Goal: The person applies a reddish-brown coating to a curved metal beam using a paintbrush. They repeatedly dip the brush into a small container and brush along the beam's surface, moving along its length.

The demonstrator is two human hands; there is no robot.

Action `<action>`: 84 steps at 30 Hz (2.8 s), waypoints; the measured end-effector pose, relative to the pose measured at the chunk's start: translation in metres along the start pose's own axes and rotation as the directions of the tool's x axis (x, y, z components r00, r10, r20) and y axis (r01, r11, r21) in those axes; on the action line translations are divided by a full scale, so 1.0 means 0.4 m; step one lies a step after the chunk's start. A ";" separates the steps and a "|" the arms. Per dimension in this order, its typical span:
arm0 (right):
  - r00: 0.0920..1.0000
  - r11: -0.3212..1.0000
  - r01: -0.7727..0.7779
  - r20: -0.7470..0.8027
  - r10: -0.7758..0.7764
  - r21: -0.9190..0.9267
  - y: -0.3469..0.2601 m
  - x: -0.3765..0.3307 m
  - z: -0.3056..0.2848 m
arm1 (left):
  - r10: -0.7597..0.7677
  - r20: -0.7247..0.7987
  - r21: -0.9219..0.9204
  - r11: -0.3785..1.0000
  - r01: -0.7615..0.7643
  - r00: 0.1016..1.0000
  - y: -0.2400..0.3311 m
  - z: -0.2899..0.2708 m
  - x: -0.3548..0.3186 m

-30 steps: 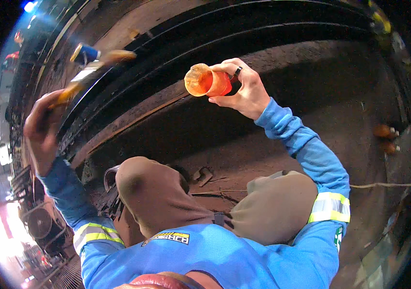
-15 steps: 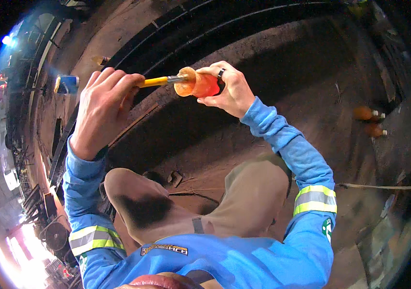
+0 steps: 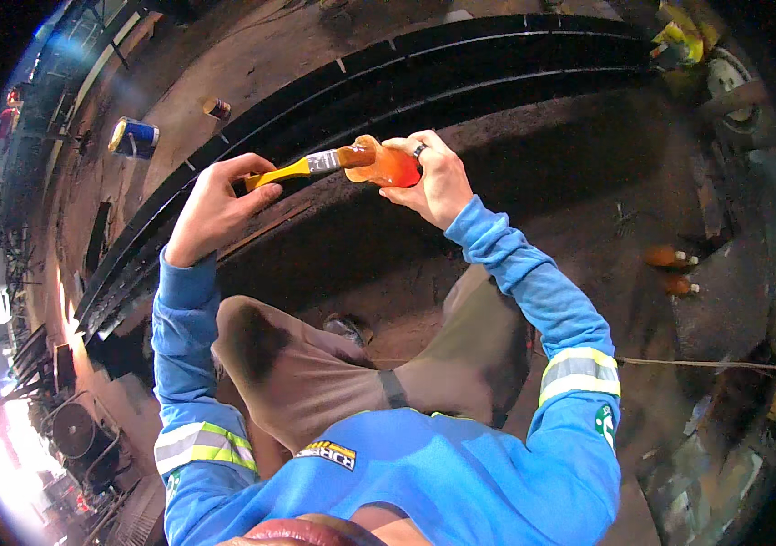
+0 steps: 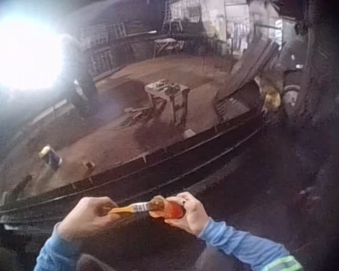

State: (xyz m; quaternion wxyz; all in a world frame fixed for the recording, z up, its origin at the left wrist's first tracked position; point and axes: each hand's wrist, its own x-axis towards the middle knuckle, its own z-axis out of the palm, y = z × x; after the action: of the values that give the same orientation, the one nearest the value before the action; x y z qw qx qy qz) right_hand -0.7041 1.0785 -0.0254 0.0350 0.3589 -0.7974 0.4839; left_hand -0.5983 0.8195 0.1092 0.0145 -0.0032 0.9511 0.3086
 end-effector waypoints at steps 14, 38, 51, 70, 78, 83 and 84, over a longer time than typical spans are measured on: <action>0.881 0.832 -0.420 -0.384 0.278 -0.362 -0.168 0.018 0.061 | 0.283 0.095 -0.079 0.958 -0.276 0.954 -0.093 -0.018 0.100; 0.971 0.971 -0.222 -0.075 0.229 0.088 -0.072 0.096 0.033 | 0.235 -0.180 -0.211 0.939 -0.271 0.955 -0.175 0.014 0.088; 0.976 0.935 -0.216 0.096 0.196 0.282 0.107 0.068 -0.053 | -0.115 -0.665 -0.317 0.938 -0.139 0.738 -0.202 0.020 -0.076; 0.935 0.875 -0.340 0.228 0.273 0.346 0.076 -0.212 -0.075 | 0.176 -0.460 0.179 0.978 -0.104 0.870 -0.259 0.219 0.099; 0.969 0.904 -0.218 0.189 0.157 0.367 0.044 -0.209 -0.088 | 0.199 -0.367 0.369 0.928 -0.054 0.909 -0.294 0.294 0.302; 0.983 0.913 -0.171 0.127 0.133 0.371 0.038 -0.214 -0.109 | 0.216 -0.445 0.328 0.942 -0.066 0.869 -0.259 0.271 0.260; 0.982 0.914 -0.177 0.124 0.140 0.365 0.039 -0.212 -0.113 | 0.270 -0.450 0.350 0.930 -0.110 0.851 -0.269 0.272 0.261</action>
State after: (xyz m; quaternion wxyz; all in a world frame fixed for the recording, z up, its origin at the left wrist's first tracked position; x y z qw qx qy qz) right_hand -0.6641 1.1645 -0.0472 -0.1116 0.3158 -0.7175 0.6107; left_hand -0.6984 0.7966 -0.0452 -0.2580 0.0161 0.9552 0.1438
